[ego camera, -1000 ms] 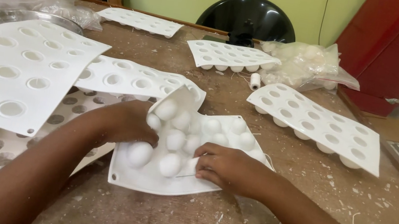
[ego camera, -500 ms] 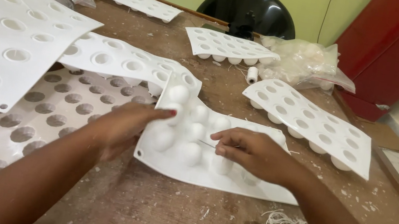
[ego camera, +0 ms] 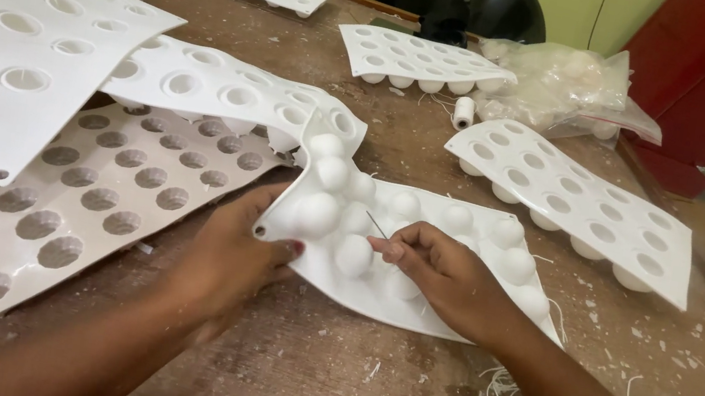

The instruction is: Threading wicks through silicone bubble-sphere candle molds using a needle.

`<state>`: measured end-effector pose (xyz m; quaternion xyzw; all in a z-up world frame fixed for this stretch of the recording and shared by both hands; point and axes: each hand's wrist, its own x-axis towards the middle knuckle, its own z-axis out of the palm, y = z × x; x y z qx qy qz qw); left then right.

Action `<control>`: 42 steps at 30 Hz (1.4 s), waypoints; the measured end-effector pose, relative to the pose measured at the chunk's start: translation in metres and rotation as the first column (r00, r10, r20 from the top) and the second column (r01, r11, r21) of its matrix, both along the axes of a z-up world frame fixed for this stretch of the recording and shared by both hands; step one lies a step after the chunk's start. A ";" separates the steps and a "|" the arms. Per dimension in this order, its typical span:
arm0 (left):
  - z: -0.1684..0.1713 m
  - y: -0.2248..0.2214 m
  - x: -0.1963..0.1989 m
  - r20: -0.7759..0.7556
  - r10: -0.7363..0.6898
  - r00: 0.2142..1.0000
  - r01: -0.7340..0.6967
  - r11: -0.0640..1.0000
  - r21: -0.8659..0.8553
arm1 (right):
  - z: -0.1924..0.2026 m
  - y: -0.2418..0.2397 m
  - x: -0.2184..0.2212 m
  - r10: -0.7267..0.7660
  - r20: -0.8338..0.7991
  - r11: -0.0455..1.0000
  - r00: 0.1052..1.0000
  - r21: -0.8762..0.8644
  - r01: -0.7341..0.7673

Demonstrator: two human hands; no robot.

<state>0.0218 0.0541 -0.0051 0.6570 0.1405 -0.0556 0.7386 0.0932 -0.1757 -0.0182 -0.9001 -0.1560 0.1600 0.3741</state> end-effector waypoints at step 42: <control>-0.024 -0.028 0.022 0.168 -0.096 0.981 0.023 0.920 0.392 | 0.024 0.002 -0.019 0.113 0.427 0.879 0.897 -0.464 0.111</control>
